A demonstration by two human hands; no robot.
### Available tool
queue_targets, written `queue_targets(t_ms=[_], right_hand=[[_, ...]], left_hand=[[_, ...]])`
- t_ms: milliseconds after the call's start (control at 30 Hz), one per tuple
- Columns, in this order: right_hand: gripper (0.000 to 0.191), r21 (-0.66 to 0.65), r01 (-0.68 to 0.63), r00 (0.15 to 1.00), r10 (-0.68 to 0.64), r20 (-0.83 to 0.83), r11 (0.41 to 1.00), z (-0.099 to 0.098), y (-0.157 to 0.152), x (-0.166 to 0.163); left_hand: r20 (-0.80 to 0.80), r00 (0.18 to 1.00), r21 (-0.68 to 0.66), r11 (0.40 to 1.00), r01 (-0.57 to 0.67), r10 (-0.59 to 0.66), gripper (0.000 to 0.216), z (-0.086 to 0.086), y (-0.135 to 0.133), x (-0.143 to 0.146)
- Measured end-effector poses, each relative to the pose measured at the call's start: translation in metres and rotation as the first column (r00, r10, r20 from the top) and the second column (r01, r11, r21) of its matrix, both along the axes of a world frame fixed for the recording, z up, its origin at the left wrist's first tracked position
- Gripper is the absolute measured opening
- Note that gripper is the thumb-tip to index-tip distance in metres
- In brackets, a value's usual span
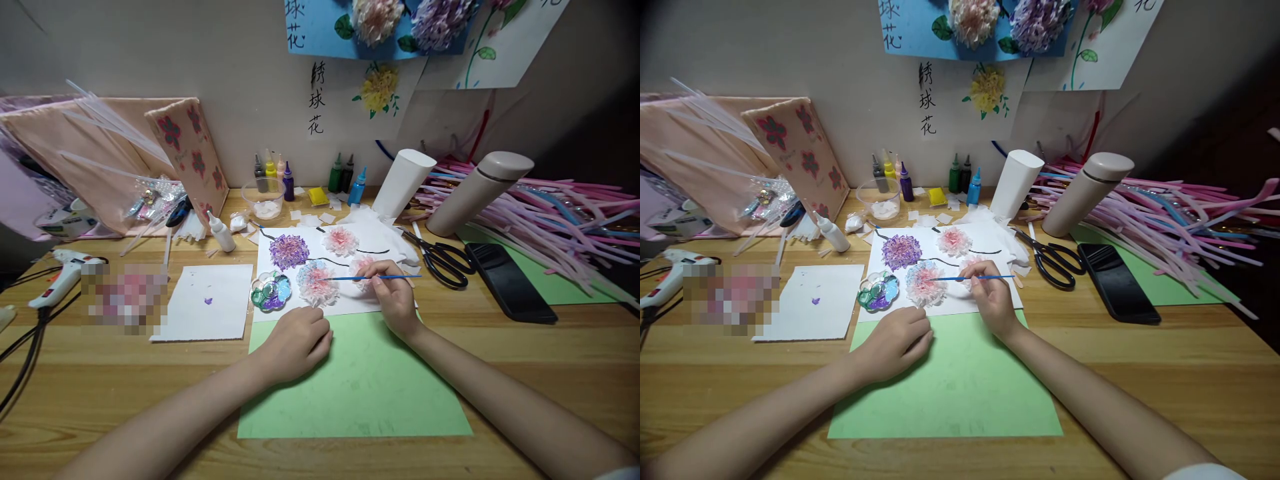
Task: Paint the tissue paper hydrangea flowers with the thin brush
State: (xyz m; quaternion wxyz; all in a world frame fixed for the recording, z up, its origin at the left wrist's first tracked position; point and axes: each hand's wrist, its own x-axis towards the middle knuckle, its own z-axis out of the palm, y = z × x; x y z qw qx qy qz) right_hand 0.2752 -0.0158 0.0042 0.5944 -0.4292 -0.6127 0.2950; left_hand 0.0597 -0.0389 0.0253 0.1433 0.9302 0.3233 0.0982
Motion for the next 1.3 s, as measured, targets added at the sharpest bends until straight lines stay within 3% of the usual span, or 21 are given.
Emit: queue_targets(t_ms=[500,633,767,867,1000,1300], right_hand=[[0.014,0.007,0.019,0.999,-0.019,0.033,1.0,0.0,-0.001,0.0],[0.012,0.079,0.067,0.997,-0.071,0.04,0.995,0.003,-0.003,0.0],[0.018,0.173,-0.094,0.943,0.032,0.331,0.98,0.008,-0.012,-0.008],[0.025,0.146,-0.224,0.856,0.123,0.502,0.963,0.011,-0.018,-0.02],[0.028,0.082,-0.267,0.806,0.176,0.566,0.96,0.009,-0.019,-0.029],[0.029,0.117,-0.298,0.794,0.178,0.582,0.947,0.01,-0.02,-0.03]], left_hand=[[-0.013,1.0,-0.001,1.0,0.0,0.0,0.028,0.001,-0.001,-0.001],[-0.012,1.0,-0.004,1.0,0.004,-0.004,0.027,0.001,-0.001,0.0],[0.003,1.0,0.02,1.0,-0.006,0.006,0.025,-0.001,-0.001,0.0],[0.032,1.0,0.027,1.0,0.001,-0.002,0.024,-0.004,-0.002,0.0],[0.046,0.999,0.041,0.999,0.009,-0.011,0.024,-0.006,-0.001,0.0],[0.042,0.999,0.034,0.999,0.006,-0.007,0.023,-0.007,-0.002,-0.001]])
